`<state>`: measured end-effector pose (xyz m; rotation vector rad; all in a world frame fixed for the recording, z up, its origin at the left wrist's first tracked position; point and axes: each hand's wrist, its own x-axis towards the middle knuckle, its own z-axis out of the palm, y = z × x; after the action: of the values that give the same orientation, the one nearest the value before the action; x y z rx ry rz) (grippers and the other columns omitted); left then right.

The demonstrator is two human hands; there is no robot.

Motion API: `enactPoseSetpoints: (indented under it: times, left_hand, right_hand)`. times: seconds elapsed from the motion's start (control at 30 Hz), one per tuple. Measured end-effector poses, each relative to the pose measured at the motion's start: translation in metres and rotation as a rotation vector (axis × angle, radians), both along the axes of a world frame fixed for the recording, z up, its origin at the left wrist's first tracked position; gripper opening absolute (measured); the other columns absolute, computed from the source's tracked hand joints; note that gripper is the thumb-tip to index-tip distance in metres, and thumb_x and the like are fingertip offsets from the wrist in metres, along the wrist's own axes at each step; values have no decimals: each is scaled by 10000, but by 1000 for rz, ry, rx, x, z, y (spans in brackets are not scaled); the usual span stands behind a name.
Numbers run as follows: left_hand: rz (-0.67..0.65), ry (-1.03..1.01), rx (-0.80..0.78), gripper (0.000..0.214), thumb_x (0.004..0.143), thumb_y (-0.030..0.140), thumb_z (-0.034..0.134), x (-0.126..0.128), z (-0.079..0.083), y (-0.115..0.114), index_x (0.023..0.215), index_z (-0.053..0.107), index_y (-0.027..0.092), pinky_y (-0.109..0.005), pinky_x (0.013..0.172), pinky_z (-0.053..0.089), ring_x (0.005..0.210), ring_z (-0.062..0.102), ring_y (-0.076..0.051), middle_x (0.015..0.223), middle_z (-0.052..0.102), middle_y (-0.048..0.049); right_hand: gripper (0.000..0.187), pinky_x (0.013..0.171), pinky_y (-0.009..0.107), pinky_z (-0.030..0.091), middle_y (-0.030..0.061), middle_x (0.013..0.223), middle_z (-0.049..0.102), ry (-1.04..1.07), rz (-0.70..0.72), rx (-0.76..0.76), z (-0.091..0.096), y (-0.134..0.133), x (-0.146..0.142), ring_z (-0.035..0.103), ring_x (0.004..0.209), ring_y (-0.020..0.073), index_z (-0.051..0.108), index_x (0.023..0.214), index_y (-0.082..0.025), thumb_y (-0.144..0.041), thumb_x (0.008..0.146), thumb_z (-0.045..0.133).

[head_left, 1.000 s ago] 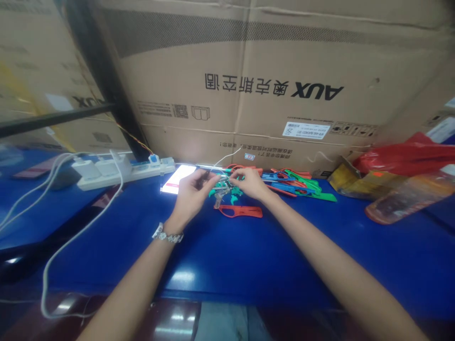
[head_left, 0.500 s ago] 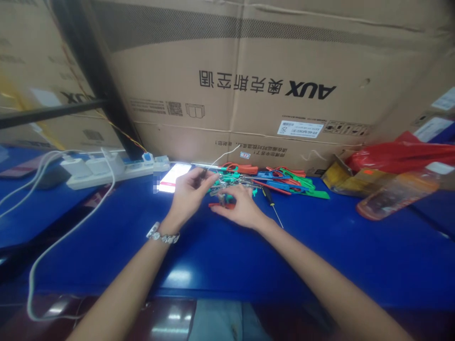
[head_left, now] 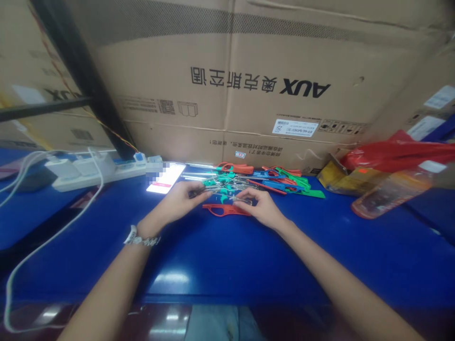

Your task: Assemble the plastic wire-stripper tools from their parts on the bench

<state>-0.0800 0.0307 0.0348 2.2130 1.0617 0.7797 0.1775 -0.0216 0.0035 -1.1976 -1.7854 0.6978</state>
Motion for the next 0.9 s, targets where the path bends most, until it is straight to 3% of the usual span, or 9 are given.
enactPoseSetpoints:
  times: [0.17, 0.33, 0.57, 0.63, 0.73, 0.9]
  left_hand:
    - [-27, 142, -73, 400, 891, 537, 556, 2, -8, 1, 743, 635, 174, -275, 594, 373, 616, 519, -159, 668, 620, -11]
    - [-50, 189, -20, 354, 921, 507, 535, 1, -18, 5, 857, 678, 190, -285, 632, 410, 678, 568, -172, 772, 669, -24]
    - [24, 180, 232, 278, 905, 451, 586, 9, -19, -1, 927, 689, 194, -323, 719, 461, 798, 585, -194, 935, 611, -56]
    - [25, 114, 282, 237, 912, 407, 586, 19, -18, -7, 871, 673, 190, -314, 710, 455, 805, 574, -193, 891, 598, -46]
    - [-87, 113, 262, 233, 927, 375, 588, 33, -22, -17, 819, 677, 190, -301, 687, 439, 790, 563, -188, 816, 599, -36]
    - [-67, 221, 265, 211, 934, 349, 608, 45, -29, -23, 875, 727, 184, -295, 640, 400, 782, 554, -197, 815, 620, -51]
  right_hand:
    - [89, 728, 306, 488, 23, 868, 724, -171, 52, 34, -7, 0, 4, 638, 784, 167, 743, 921, -218, -268, 855, 710]
    - [116, 744, 302, 497, 38, 935, 675, -205, 46, 12, -9, -2, 6, 635, 822, 160, 756, 964, -224, -255, 870, 695]
    - [91, 740, 297, 490, 28, 902, 665, -192, 34, 37, -9, -3, 6, 620, 797, 150, 739, 936, -214, -260, 868, 700]
    - [79, 732, 299, 485, 24, 882, 671, -182, 24, 50, -9, -2, 5, 612, 775, 150, 731, 913, -210, -264, 859, 708]
    - [73, 714, 300, 476, 18, 855, 673, -174, 16, 57, -10, -3, 4, 602, 744, 149, 719, 894, -208, -266, 850, 713]
    - [62, 708, 298, 463, 13, 827, 659, -171, 11, 55, -8, -5, 2, 581, 730, 149, 710, 884, -204, -255, 850, 704]
